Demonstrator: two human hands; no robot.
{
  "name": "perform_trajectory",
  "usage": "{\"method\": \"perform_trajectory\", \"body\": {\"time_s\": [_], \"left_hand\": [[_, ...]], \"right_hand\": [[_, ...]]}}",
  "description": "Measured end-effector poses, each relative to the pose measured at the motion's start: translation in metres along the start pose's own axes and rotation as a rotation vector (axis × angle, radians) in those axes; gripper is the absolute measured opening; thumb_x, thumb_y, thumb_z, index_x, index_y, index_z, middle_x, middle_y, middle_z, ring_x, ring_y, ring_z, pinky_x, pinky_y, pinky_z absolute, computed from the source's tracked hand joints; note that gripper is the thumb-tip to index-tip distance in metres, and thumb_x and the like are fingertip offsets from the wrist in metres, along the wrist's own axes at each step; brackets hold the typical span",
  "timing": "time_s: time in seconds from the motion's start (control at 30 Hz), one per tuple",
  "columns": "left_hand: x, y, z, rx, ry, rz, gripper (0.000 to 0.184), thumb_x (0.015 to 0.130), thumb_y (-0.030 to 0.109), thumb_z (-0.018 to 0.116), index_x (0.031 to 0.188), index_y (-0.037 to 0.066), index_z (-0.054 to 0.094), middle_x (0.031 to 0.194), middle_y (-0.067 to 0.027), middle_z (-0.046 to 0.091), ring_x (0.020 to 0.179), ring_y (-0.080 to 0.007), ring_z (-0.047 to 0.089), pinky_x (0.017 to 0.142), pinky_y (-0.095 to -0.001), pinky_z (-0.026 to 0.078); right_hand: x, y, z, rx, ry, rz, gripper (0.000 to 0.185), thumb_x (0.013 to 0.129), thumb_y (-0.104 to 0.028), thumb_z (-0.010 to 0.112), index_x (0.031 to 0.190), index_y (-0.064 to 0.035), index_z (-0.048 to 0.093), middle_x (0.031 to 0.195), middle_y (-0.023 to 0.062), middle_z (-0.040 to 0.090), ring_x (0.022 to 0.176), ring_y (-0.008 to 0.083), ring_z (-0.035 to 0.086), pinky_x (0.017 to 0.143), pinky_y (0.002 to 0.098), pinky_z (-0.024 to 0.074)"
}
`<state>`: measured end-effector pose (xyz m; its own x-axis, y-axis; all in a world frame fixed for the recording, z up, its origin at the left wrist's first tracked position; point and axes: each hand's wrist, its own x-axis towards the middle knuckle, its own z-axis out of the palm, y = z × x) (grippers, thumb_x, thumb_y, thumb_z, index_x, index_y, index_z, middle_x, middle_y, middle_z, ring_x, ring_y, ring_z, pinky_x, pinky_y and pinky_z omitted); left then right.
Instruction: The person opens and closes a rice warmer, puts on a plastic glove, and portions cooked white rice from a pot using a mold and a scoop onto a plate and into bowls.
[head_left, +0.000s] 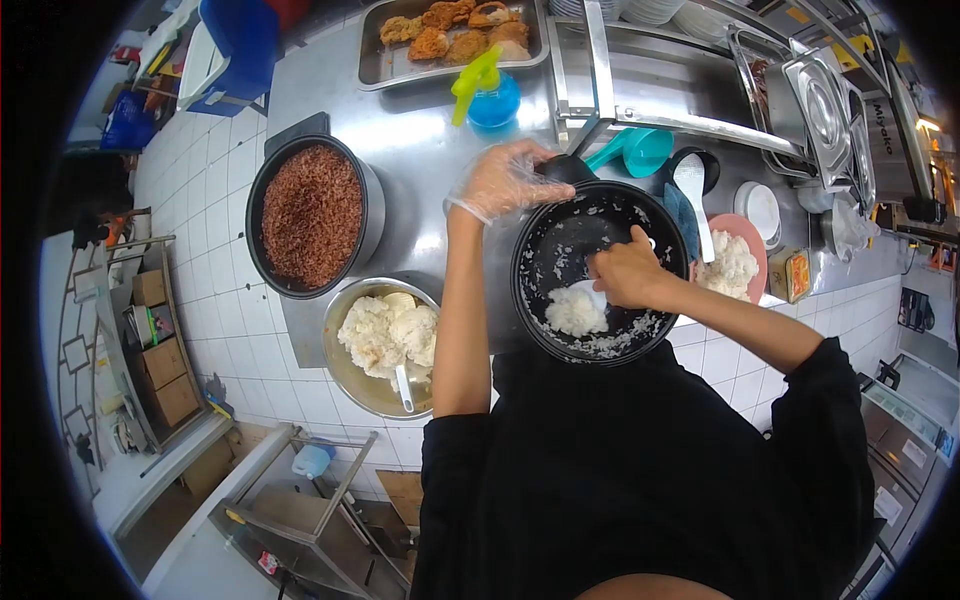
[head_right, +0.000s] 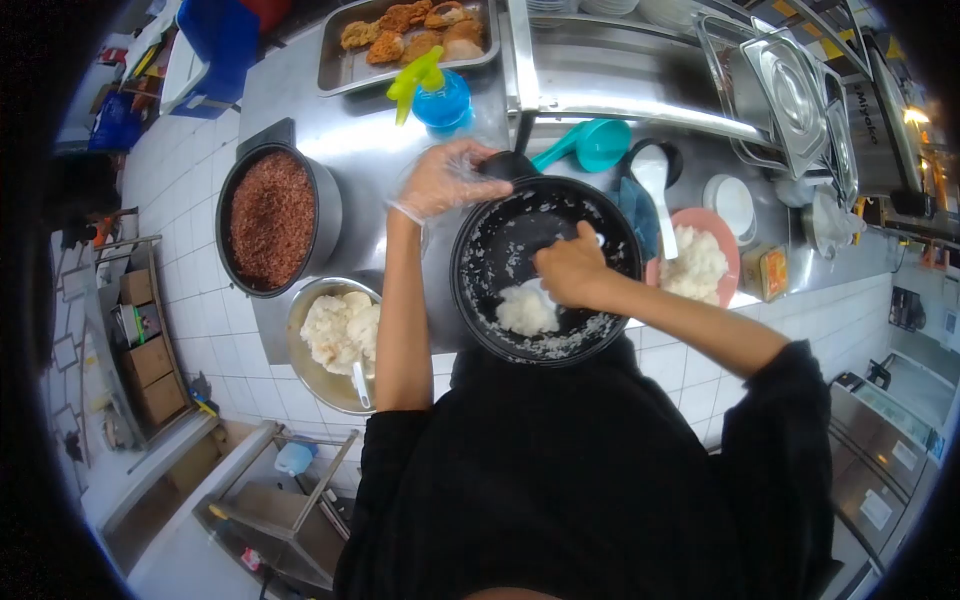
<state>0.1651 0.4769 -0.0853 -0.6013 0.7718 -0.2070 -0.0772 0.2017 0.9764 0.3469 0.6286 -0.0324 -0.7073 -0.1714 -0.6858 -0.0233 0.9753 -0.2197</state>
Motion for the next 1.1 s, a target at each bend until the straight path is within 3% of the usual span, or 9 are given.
{"method": "perform_trajectory", "body": {"time_s": [0.17, 0.37, 0.57, 0.63, 0.77, 0.83, 0.87, 0.97, 1.1], "left_hand": [[0.0, -0.001, 0.001, -0.069, -0.013, -0.009, 0.061, 0.061, 0.03, 0.095, 0.107, 0.001, 0.067, 0.105, -0.0075, 0.07, 0.095, -0.0138, 0.064, 0.089, -0.0288, 0.051], [-0.004, 0.0, 0.004, 0.083, 0.075, 0.029, 0.06, 0.062, 0.035, 0.094, 0.106, 0.004, 0.069, 0.103, -0.0078, 0.071, 0.095, -0.015, 0.065, 0.089, -0.0297, 0.052], [-0.045, 0.032, 0.003, 0.35, 0.437, 0.097, 0.059, 0.065, 0.032, 0.093, 0.11, 0.005, 0.069, 0.103, -0.0086, 0.071, 0.096, -0.0161, 0.065, 0.089, -0.0305, 0.052], [-0.07, 0.042, -0.001, 0.198, 0.533, 0.159, 0.055, 0.069, 0.028, 0.091, 0.112, 0.004, 0.067, 0.105, -0.0093, 0.07, 0.1, -0.0179, 0.065, 0.091, -0.0321, 0.051], [-0.153, 0.072, -0.016, -0.1, 0.817, 0.336, 0.043, 0.082, 0.014, 0.08, 0.118, -0.002, 0.062, 0.119, -0.0133, 0.063, 0.108, -0.0232, 0.061, 0.095, -0.0351, 0.049], [-0.205, 0.049, -0.045, 0.305, 1.039, 0.311, 0.05, 0.097, 0.037, 0.056, 0.126, -0.003, 0.056, 0.125, -0.0159, 0.056, 0.121, -0.0267, 0.054, 0.102, -0.0368, 0.045], [-0.225, 0.033, -0.05, -0.175, 1.121, 0.37, 0.049, 0.101, 0.035, 0.05, 0.132, -0.004, 0.05, 0.128, -0.0186, 0.056, 0.122, -0.0279, 0.053, 0.104, -0.04, 0.046], [-0.287, 0.023, -0.05, -0.432, 1.385, 0.477, 0.053, 0.102, 0.039, 0.047, 0.134, -0.002, 0.047, 0.13, -0.0174, 0.056, 0.122, -0.0293, 0.055, 0.105, -0.0427, 0.045], [-0.344, 0.008, -0.037, -0.378, 1.729, 0.408, 0.062, 0.096, 0.048, 0.056, 0.136, 0.002, 0.046, 0.13, -0.015, 0.055, 0.121, -0.0261, 0.053, 0.106, -0.0406, 0.042]], "right_hand": [[-0.003, -0.002, -0.006, 0.278, 0.11, -0.002, 0.012, 0.082, -0.023, 0.071, 0.09, -0.014, 0.073, 0.084, 0.0131, 0.072, 0.086, 0.0304, 0.068, 0.094, 0.0471, 0.0284], [-0.006, 0.02, -0.012, 0.395, 0.2, -0.292, 0.014, 0.084, -0.022, 0.07, 0.096, -0.0146, 0.072, 0.092, 0.0092, 0.074, 0.09, 0.0273, 0.067, 0.092, 0.0443, 0.0276], [-0.018, 0.039, -0.034, 0.463, 0.183, -0.357, 0.014, 0.086, -0.023, 0.07, 0.097, -0.0134, 0.071, 0.078, 0.0037, 0.073, 0.087, 0.0174, 0.069, 0.094, 0.0404, 0.0243], [-0.029, 0.042, -0.051, 0.506, 0.166, -0.357, 0.014, 0.087, -0.021, 0.07, 0.097, -0.013, 0.071, 0.078, 0.0024, 0.073, 0.086, 0.0151, 0.07, 0.096, 0.0407, 0.0231], [-0.042, 0.031, -0.083, 0.626, 0.174, -0.289, 0.013, 0.086, -0.011, 0.07, 0.097, -0.0036, 0.069, 0.077, 0.0025, 0.07, 0.065, 0.0091, 0.067, 0.084, 0.0249, 0.0416], [-0.045, 0.008, -0.1, 0.588, 0.174, -0.276, 0.012, 0.089, -0.016, 0.067, 0.097, -0.0074, 0.068, 0.078, 0.001, 0.071, 0.071, 0.0101, 0.067, 0.091, 0.0367, 0.0381], [-0.048, -0.011, -0.109, 0.542, 0.21, -0.278, 0.012, 0.09, -0.017, 0.066, 0.097, -0.0085, 0.068, 0.079, 0.0014, 0.071, 0.073, 0.0117, 0.067, 0.092, 0.0404, 0.0367], [-0.029, -0.075, -0.108, 0.315, 0.392, -0.334, 0.014, 0.092, -0.014, 0.058, 0.103, -0.0134, 0.066, 0.092, 0.0028, 0.073, 0.087, 0.0192, 0.068, 0.093, 0.0521, 0.0309], [0.017, -0.177, -0.033, 0.063, 0.639, -0.422, 0.035, 0.081, -0.007, 0.061, 0.115, -0.0146, 0.063, 0.097, 0.0066, 0.071, 0.101, 0.029, 0.062, 0.087, 0.0512, 0.0354]]}}
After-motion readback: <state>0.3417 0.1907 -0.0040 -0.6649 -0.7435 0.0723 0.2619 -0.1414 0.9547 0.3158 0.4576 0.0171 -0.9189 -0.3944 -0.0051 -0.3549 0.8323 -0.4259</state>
